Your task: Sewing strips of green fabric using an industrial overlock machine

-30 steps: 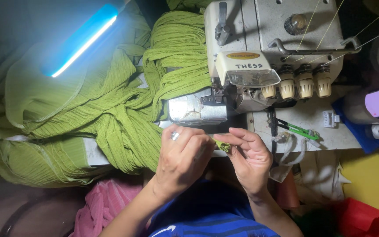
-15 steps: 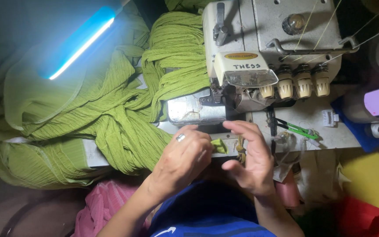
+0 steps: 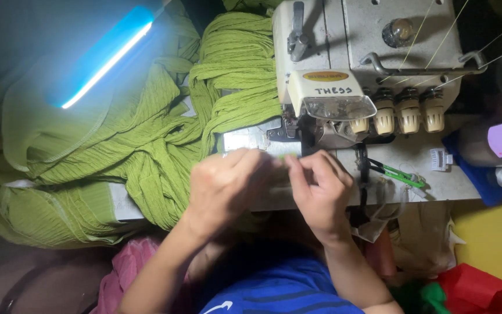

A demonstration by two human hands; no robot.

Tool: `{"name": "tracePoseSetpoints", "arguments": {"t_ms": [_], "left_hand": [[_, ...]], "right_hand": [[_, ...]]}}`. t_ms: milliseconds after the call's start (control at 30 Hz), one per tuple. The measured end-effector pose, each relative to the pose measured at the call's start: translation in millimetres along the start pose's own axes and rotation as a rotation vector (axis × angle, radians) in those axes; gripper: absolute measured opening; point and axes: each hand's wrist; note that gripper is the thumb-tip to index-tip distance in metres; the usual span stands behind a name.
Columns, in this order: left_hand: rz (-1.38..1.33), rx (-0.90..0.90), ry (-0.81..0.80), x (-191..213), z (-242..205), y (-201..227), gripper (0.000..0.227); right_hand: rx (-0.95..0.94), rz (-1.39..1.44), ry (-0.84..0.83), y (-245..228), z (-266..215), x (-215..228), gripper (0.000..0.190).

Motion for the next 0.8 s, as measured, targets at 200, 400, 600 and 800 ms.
{"name": "tracePoseSetpoints", "arguments": {"t_ms": [200, 400, 600, 800], "left_hand": [[0.223, -0.331, 0.253, -43, 16, -13, 0.009], [0.432, -0.190, -0.124, -31, -7, 21, 0.033], [0.376, -0.166, -0.252, -32, -7, 7, 0.043], [0.017, -0.159, -0.194, -26, 4, -7, 0.038]], "right_hand": [[-0.194, -0.106, 0.155, 21, 2, -19, 0.026], [0.014, -0.163, 0.096, 9, -2, -7, 0.004], [0.063, -0.250, -0.004, 7, -6, -6, 0.028], [0.047, -0.421, 0.006, 8, -8, -10, 0.029]]}}
Point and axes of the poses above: each hand's wrist, its own z-axis towards the middle knuckle, its own x-axis out of the back of the hand, y = z × x
